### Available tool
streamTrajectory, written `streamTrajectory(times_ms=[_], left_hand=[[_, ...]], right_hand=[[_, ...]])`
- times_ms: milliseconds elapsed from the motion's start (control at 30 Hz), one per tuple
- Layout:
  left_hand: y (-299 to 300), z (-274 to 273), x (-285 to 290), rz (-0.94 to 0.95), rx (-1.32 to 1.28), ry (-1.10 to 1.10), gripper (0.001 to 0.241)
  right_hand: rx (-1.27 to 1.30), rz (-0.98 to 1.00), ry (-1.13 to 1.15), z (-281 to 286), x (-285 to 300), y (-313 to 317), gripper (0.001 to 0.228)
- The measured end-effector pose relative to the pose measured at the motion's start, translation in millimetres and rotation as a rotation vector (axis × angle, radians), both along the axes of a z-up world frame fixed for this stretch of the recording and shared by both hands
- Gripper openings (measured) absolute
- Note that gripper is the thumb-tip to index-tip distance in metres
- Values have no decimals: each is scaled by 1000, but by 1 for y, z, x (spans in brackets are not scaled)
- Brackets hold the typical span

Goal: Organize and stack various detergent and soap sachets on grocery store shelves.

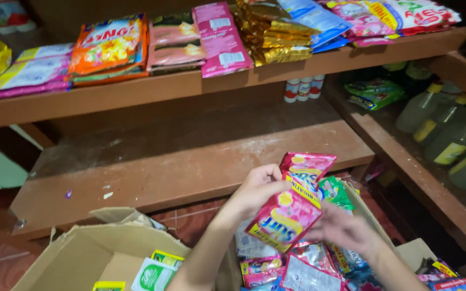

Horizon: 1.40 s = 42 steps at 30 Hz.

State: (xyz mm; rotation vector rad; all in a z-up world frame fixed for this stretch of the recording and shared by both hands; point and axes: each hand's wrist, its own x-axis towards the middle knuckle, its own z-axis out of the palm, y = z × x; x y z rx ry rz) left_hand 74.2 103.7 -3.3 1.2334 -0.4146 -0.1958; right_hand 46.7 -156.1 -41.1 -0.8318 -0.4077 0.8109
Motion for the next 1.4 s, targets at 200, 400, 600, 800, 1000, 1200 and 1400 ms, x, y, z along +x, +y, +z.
streamTrajectory(times_ms=[200, 400, 600, 800, 1000, 1200, 1400], left_hand=[[5, 31, -23, -141, 417, -172, 20], [6, 28, -27, -176, 302, 173, 35], [-11, 12, -26, -134, 30, -214, 66], [-20, 69, -65, 248, 456, -357, 43], [-17, 62, -51, 305, 357, -231, 30], [-30, 40, -34, 299, 424, -87, 29], [-39, 51, -52, 326, 543, -174, 29]], right_hand=[[260, -266, -53, 7, 52, -30, 62], [92, -571, -188, 71, 21, 2, 60], [141, -413, -370, 68, 17, -1, 66], [-88, -447, -654, 71, 22, 3, 76], [-642, -674, -1188, 88, 7, 18, 80], [-870, -1104, -1316, 64, 5, 29, 39], [-463, -1123, -567, 35, 50, 13, 30]])
